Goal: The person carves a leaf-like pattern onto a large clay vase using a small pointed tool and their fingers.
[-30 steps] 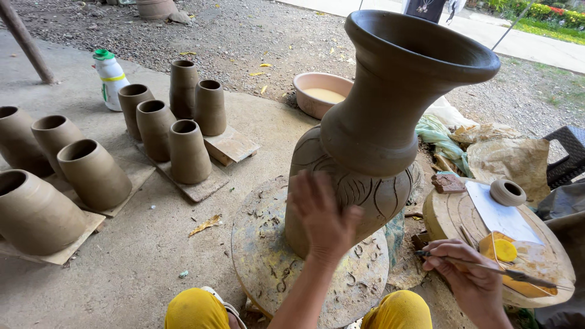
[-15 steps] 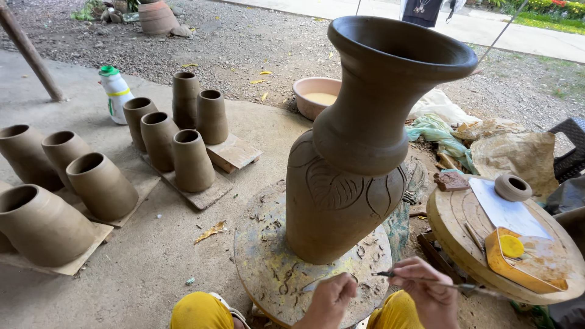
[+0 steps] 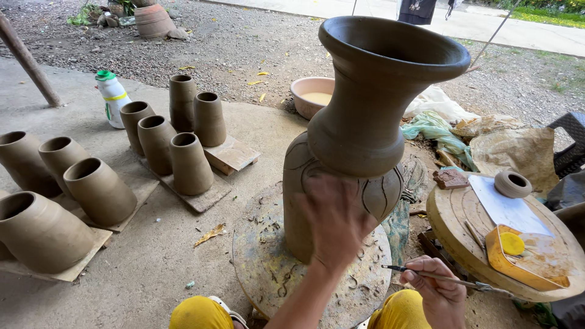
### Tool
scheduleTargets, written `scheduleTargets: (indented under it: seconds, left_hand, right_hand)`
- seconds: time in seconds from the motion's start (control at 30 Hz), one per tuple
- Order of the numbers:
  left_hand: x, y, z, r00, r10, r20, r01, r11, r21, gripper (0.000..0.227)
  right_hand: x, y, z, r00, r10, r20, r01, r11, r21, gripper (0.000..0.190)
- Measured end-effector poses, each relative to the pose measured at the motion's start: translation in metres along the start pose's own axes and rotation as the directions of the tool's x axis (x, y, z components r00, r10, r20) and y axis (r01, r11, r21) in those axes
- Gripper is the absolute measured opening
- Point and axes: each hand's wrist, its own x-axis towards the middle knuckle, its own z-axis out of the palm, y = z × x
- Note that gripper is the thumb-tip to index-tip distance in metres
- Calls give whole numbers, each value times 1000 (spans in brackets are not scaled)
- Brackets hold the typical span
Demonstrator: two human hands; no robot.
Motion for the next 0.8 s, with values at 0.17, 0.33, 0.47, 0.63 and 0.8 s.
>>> scheduleTargets:
  seconds: [0.17, 0.33, 0.47, 0.63, 0.8]
  left_hand:
    - [-71, 19, 1, 768, 631, 113, -570, 753, -328, 26]
    - [-75, -1, 17, 880, 408, -241, -469, 824, -318, 24]
    - [-41, -22, 13, 936, 112, -334, -162, 979, -126, 38]
    - [-15, -54, 0, 981, -181, -69, 153, 943, -296, 70]
    - [-12, -56, -11, 985, -171, -31, 148, 919, -367, 70]
  right_hand:
    - [-1, -4, -12, 999, -54, 3, 54, 998, -36, 14]
    - [-10, -4, -22, 990, 37, -134, -16, 988, 154, 18]
    - [-8, -3, -15, 974, -69, -213, 120, 965, 235, 19]
    - [3, -20, 10, 988, -128, -86, 141, 975, 174, 23]
    - [28, -47, 49, 969, -225, -106, 199, 958, -207, 14]
